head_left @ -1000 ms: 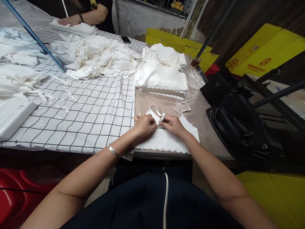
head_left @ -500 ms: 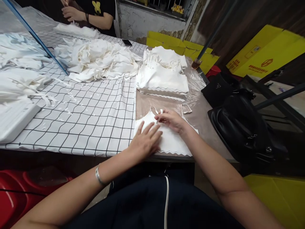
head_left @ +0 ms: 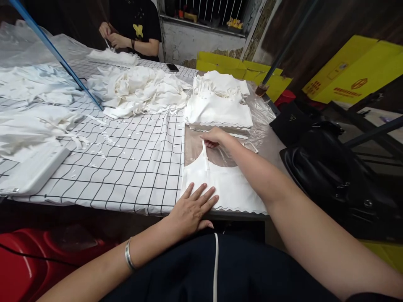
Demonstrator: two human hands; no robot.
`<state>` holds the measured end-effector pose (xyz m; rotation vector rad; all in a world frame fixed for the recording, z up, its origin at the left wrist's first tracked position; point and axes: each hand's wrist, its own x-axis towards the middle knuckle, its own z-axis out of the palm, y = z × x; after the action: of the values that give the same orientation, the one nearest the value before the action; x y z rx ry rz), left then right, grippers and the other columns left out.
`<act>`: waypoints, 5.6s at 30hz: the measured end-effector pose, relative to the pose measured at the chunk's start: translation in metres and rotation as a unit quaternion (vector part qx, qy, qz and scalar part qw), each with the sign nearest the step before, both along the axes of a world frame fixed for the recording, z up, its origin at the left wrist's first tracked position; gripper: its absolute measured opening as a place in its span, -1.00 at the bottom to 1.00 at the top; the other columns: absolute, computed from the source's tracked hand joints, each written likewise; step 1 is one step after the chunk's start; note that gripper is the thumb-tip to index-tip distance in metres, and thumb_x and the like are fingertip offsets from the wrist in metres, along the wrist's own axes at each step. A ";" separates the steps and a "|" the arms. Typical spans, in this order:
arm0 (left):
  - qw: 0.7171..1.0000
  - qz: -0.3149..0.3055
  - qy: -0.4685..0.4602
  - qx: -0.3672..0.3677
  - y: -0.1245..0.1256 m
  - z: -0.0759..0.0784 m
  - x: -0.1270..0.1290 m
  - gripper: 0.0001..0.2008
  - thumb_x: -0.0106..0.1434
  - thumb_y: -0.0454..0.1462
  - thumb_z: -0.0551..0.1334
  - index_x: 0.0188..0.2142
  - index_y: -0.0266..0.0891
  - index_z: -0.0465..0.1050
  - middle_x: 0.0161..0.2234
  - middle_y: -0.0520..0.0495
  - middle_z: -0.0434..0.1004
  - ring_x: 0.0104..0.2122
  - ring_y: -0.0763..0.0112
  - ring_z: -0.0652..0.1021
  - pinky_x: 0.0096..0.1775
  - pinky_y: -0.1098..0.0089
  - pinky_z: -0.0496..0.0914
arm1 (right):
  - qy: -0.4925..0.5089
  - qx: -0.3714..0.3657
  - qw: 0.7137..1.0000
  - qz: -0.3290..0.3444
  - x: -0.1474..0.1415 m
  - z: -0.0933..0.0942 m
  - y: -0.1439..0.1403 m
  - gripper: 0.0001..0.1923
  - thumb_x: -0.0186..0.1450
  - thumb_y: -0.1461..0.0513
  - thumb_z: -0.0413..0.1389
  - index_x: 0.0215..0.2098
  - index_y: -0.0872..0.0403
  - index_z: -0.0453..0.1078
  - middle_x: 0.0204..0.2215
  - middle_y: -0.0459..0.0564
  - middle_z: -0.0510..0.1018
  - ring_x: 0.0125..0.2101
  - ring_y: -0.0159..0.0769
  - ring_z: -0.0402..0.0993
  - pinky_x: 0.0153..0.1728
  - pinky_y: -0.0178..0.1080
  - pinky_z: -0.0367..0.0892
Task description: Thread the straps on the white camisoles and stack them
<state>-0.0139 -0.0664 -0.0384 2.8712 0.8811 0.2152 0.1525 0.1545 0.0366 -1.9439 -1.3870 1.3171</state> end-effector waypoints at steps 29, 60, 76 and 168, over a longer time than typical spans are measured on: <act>0.805 0.233 -0.262 -0.479 0.229 0.063 0.228 -0.77 0.15 -0.45 0.26 -0.58 -0.26 0.30 -0.52 -0.07 0.47 -0.46 0.38 0.51 -0.31 0.39 0.39 | -0.232 0.419 0.860 0.177 0.104 -0.071 -0.230 -0.73 0.35 0.29 0.18 0.02 0.11 0.44 0.07 0.12 0.40 0.11 -0.02 0.24 0.18 0.06 0.23; 0.942 -0.088 -0.322 0.044 0.136 0.126 0.173 -0.87 0.21 -0.36 0.29 -0.32 -0.15 0.65 -0.40 -0.06 0.54 -0.26 0.27 0.50 -0.09 0.18 0.20 | 0.184 0.312 0.929 -0.070 0.164 0.025 -0.184 -0.42 0.06 -0.08 0.36 -0.10 0.08 0.43 -0.16 0.04 0.52 -0.07 -0.15 0.41 -0.05 -0.15 0.29; 0.867 -0.004 -0.396 -0.302 0.152 0.104 0.189 -0.91 0.09 -0.38 0.36 -0.37 -0.26 0.66 -0.46 -0.01 0.48 -0.38 0.40 0.48 -0.25 0.43 0.33 | 0.256 0.111 0.960 -0.020 0.167 0.024 -0.182 -0.53 -0.04 0.02 0.46 -0.34 0.19 0.55 -0.54 -0.08 0.44 -0.55 -0.47 0.28 -0.56 -0.42 0.16; 0.976 0.138 -0.162 -0.044 0.045 0.025 0.116 -0.76 0.26 -0.27 0.22 -0.10 -0.25 0.55 0.00 -0.23 0.48 0.05 0.03 0.39 0.15 -0.05 0.02 | 0.052 0.208 0.975 -0.063 0.123 -0.043 -0.191 -0.83 0.04 0.21 0.24 -0.56 0.07 0.33 -0.51 -0.12 0.41 -0.42 -0.28 0.34 -0.31 -0.25 0.27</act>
<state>0.1020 -0.0213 -0.0136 2.5219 1.1787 0.6344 0.2750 -0.0367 -0.0061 -1.6277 -1.3357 0.9627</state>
